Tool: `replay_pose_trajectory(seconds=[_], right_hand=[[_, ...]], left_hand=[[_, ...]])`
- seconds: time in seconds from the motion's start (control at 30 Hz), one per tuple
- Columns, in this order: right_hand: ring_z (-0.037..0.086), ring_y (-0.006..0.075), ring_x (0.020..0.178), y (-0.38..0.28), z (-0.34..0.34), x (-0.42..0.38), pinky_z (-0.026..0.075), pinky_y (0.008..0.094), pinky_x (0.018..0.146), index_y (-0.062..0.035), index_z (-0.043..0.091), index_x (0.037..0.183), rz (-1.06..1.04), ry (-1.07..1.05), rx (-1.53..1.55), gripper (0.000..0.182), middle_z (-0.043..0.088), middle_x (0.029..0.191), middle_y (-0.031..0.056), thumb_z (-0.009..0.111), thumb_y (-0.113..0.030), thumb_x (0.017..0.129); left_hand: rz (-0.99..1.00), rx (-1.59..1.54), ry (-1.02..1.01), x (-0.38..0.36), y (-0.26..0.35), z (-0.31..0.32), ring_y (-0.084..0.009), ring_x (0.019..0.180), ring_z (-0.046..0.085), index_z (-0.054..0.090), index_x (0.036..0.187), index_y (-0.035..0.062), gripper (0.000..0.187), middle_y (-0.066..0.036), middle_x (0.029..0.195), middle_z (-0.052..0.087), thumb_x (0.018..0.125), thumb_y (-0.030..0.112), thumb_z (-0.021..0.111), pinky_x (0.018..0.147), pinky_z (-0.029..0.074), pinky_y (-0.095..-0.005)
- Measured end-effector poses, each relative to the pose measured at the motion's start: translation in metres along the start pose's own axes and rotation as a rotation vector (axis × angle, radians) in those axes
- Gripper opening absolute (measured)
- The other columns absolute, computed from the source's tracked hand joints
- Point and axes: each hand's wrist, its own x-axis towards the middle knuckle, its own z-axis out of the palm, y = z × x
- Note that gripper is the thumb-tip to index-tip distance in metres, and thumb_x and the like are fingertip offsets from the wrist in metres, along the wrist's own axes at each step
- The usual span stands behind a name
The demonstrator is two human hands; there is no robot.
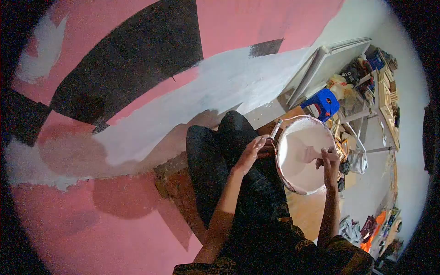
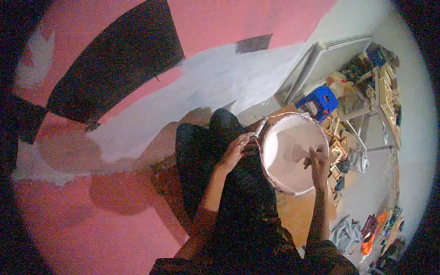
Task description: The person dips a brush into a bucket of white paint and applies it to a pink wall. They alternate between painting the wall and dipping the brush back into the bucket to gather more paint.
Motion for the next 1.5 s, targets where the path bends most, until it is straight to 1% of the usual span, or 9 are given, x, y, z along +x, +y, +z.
replay_pose_trajectory(seconds=[0.4, 0.43, 0.53, 0.57, 0.8, 1.03, 1.33, 1.43, 1.5], right_hand=[[0.051, 0.0130, 0.047, 0.028, -0.024, -0.016, 0.040, 0.0276, 0.046, 0.0000, 0.060, 0.078, -0.065, -0.216, -0.317, 0.027, 0.054, 0.061, 0.0073, 0.051, -0.021, 0.091], [0.058, 0.0198, 0.057, -0.019, -0.009, -0.022, 0.045, 0.0307, 0.057, 0.0013, 0.061, 0.083, 0.303, -0.276, -0.507, 0.022, 0.060, 0.070, 0.0126, 0.051, -0.017, 0.090], [0.055, 0.0101, 0.053, 0.010, -0.008, -0.018, 0.042, 0.0240, 0.042, 0.0006, 0.061, 0.096, -0.075, -0.050, -0.289, 0.032, 0.058, 0.071, 0.0068, 0.045, -0.027, 0.095], [0.055, 0.0109, 0.052, 0.011, -0.012, -0.019, 0.041, 0.0222, 0.041, -0.0009, 0.062, 0.099, 0.147, 0.044, -0.080, 0.034, 0.059, 0.069, 0.0075, 0.046, -0.031, 0.095], [0.055, 0.0137, 0.067, -0.018, 0.053, -0.019, 0.044, 0.0267, 0.061, -0.0014, 0.059, 0.099, -0.065, 0.420, 0.530, 0.035, 0.062, 0.081, 0.0082, 0.047, -0.034, 0.094], [0.059, 0.0171, 0.084, -0.066, 0.214, -0.009, 0.048, 0.0301, 0.077, 0.0033, 0.054, 0.115, -0.100, 0.156, 0.388, 0.038, 0.062, 0.096, 0.0117, 0.043, -0.027, 0.097], [0.063, 0.0241, 0.093, -0.065, 0.338, 0.053, 0.049, 0.0331, 0.077, 0.0021, 0.054, 0.118, -0.358, -0.016, 0.420, 0.029, 0.063, 0.102, 0.0185, 0.049, -0.004, 0.090], [0.064, 0.0247, 0.086, -0.065, 0.357, 0.063, 0.050, 0.0314, 0.076, 0.0055, 0.054, 0.116, -0.878, 0.155, -0.040, 0.027, 0.062, 0.099, 0.0178, 0.047, -0.007, 0.093], [0.063, 0.0291, 0.082, -0.073, 0.377, 0.043, 0.050, 0.0328, 0.071, 0.0053, 0.056, 0.110, -0.669, 0.016, 0.051, 0.024, 0.061, 0.097, 0.0199, 0.051, -0.005, 0.089]], left_hand=[[0.071, -0.048, 0.012, 0.003, -0.005, -0.026, -0.0217, 0.112, 0.052, 0.039, 0.132, 0.0046, 0.052, -0.009, 0.133, 0.047, 0.093, 0.039, 0.041, 0.093, 0.042, -0.0374], [0.049, -0.112, 0.027, -0.003, -0.014, -0.026, -0.0220, 0.113, 0.051, 0.039, 0.131, 0.0047, 0.052, -0.010, 0.133, 0.048, 0.093, 0.040, 0.042, 0.093, 0.042, -0.0375], [0.143, -0.150, 0.092, 0.017, 0.016, -0.044, -0.0230, 0.117, 0.048, 0.041, 0.130, 0.0062, 0.053, -0.009, 0.132, 0.048, 0.092, 0.042, 0.043, 0.094, 0.041, -0.0381], [0.180, -0.114, 0.143, 0.011, 0.028, -0.050, -0.0234, 0.117, 0.047, 0.043, 0.130, 0.0075, 0.052, -0.008, 0.132, 0.048, 0.092, 0.043, 0.043, 0.094, 0.041, -0.0385], [0.447, 0.249, -0.038, 0.010, 0.197, -0.116, -0.0199, 0.113, 0.051, 0.044, 0.129, 0.0059, 0.048, -0.008, 0.130, 0.049, 0.090, 0.031, 0.051, 0.094, 0.042, -0.0341], [1.606, 2.077, 0.819, -0.043, 0.394, -0.008, -0.0275, 0.116, 0.047, 0.059, 0.114, 0.0148, 0.033, -0.007, 0.131, 0.048, 0.082, 0.022, 0.060, 0.093, 0.038, -0.0447], [1.672, 2.509, 0.878, -0.024, 0.420, -0.042, -0.0242, 0.120, 0.043, 0.061, 0.106, 0.0240, 0.036, 0.000, 0.130, 0.049, 0.076, 0.042, 0.064, 0.094, 0.033, -0.0444], [1.674, 2.554, 0.899, -0.019, 0.418, -0.045, -0.0282, 0.126, 0.036, 0.054, 0.108, 0.0173, 0.042, -0.008, 0.135, 0.043, 0.074, 0.041, 0.061, 0.103, 0.022, -0.0508], [1.689, 2.532, 0.894, -0.019, 0.416, -0.043, -0.0282, 0.126, 0.036, 0.054, 0.109, 0.0176, 0.043, -0.008, 0.134, 0.044, 0.073, 0.040, 0.063, 0.102, 0.024, -0.0501]])
